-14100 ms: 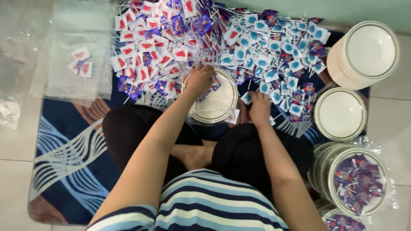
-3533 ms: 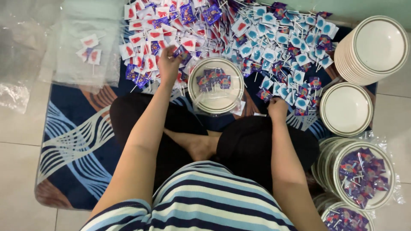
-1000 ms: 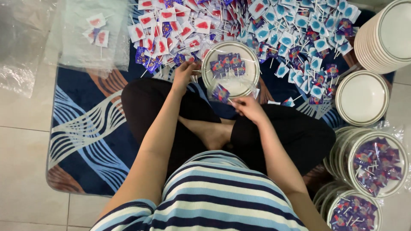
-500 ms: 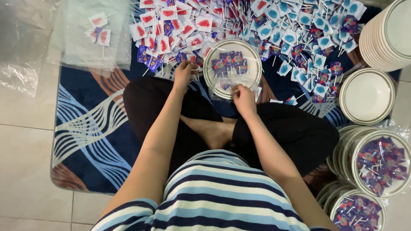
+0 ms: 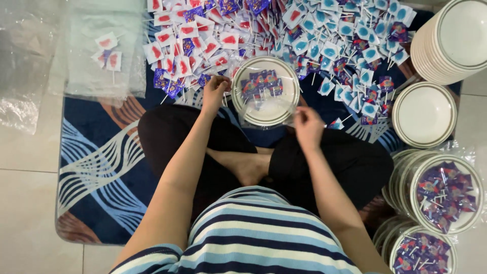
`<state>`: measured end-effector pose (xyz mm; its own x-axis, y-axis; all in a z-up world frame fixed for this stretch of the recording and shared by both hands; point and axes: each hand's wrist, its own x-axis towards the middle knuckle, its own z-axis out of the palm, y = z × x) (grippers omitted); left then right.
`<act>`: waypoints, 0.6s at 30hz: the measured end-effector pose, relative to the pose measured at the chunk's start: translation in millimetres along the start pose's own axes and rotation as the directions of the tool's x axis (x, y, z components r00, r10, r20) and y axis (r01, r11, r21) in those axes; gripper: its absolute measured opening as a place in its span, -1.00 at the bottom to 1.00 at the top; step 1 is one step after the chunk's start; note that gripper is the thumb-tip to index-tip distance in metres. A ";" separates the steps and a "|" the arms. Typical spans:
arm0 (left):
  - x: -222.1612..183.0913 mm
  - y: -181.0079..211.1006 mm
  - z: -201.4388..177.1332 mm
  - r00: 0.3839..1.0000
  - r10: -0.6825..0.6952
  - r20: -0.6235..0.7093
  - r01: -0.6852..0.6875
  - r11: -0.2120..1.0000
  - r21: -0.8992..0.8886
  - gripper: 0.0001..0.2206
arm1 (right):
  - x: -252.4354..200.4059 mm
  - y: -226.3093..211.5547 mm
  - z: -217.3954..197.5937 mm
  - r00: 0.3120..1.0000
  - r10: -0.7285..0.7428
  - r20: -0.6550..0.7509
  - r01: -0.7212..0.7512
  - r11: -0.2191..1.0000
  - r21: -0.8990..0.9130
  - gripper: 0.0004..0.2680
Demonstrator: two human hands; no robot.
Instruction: Packaging small packets into plastic bags using a plate as a support.
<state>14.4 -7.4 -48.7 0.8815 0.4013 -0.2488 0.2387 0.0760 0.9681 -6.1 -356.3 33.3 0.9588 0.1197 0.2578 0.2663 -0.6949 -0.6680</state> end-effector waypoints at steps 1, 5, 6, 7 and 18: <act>4.5 -2.1 5.6 1.000 0.003 0.002 -0.003 1.000 -0.001 -0.83 | 10.9 25.5 -1.3 1.000 -0.001 -0.003 0.001 1.000 -0.001 -0.92; 2.2 42.9 34.2 0.993 0.105 0.063 -0.110 0.991 0.078 -0.83 | 58.3 92.4 -11.0 0.989 0.092 0.114 -0.064 0.972 -0.225 -0.72; -4.6 66.4 42.4 0.983 0.166 0.073 -0.173 0.980 0.098 -0.84 | 70.0 100.3 -14.4 0.952 0.188 0.243 -0.111 0.947 -0.301 -0.57; 1.7 68.3 55.0 0.982 0.172 0.073 -0.179 0.979 0.098 -0.84 | 73.6 108.0 -11.8 0.954 0.185 0.238 -0.109 0.948 -0.299 -0.57; 67.4 65.8 191.9 0.902 0.250 0.351 -0.413 0.735 0.538 -0.82 | 54.7 129.7 33.1 0.941 0.185 0.284 -0.116 0.963 -0.243 -0.64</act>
<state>167.7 -150.6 -7.3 0.9981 0.0611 0.0078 0.0305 -0.6012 0.7985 84.2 -416.4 -62.3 0.9795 0.1852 -0.0797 0.1208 -0.8556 -0.5033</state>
